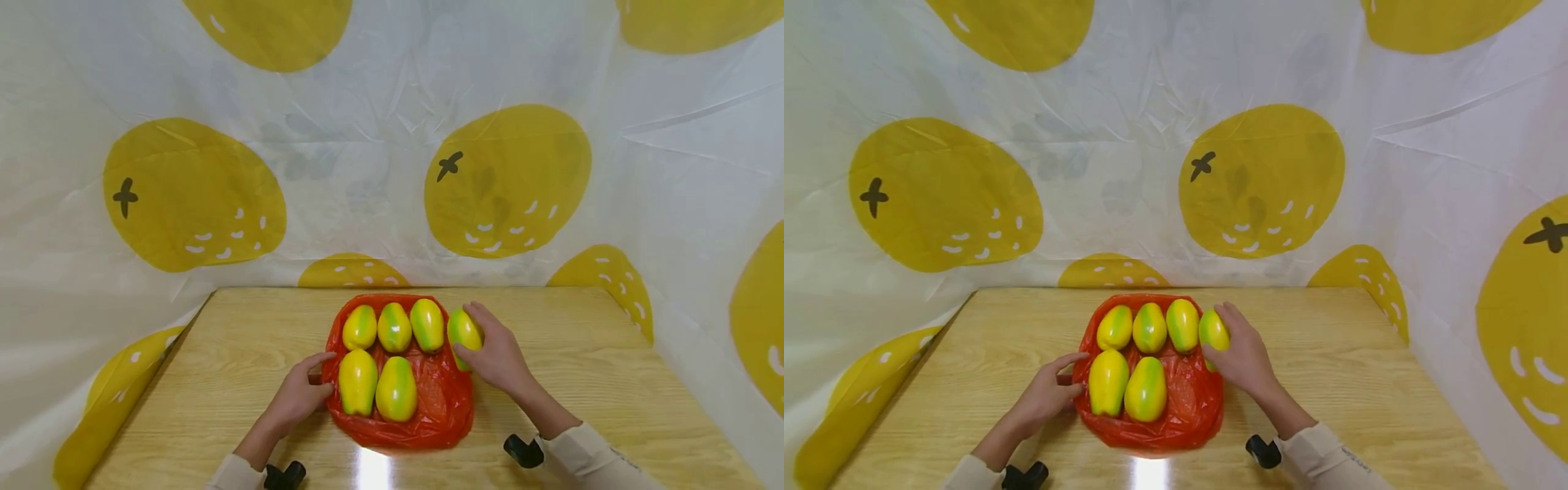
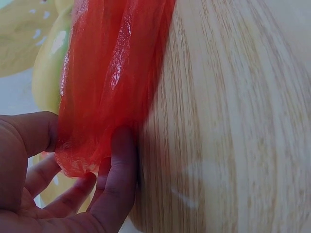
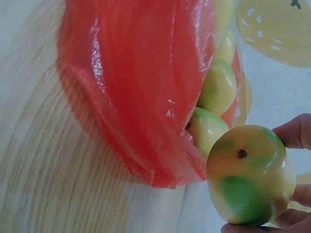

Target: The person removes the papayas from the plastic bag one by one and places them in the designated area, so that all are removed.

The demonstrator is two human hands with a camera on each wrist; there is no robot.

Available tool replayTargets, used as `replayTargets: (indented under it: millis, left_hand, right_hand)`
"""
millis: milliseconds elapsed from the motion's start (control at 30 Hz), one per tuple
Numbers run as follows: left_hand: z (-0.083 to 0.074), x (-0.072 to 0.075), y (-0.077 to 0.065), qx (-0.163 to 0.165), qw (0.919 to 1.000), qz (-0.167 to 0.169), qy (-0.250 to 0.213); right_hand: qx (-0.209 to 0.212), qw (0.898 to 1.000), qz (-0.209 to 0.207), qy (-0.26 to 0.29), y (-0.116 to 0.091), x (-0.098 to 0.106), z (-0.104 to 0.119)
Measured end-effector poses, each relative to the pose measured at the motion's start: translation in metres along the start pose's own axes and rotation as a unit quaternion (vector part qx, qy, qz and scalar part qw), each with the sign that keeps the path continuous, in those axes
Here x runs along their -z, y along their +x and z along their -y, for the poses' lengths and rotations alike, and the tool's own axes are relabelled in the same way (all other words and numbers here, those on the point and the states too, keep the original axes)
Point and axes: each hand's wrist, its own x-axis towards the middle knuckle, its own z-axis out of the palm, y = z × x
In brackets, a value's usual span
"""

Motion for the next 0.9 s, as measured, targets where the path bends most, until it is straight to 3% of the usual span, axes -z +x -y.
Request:
replayTargets:
  millis: [300, 567, 900]
  left_hand:
    - [0.001, -0.001, 0.001, 0.003, 1.0, -0.002, 0.001]
    - [0.003, 0.002, -0.003, 0.015, 0.9995, -0.019, 0.023]
    - [0.002, 0.0, -0.001, 0.018, 0.9998, -0.006, 0.009]
  right_hand:
    - [-0.004, 1.0, 0.003, -0.023, 0.003, 0.005, -0.007]
    - [-0.007, 1.0, 0.01, -0.011, 0.006, 0.006, -0.01]
    - [-0.019, 0.999, 0.008, -0.029, 0.008, 0.015, -0.017]
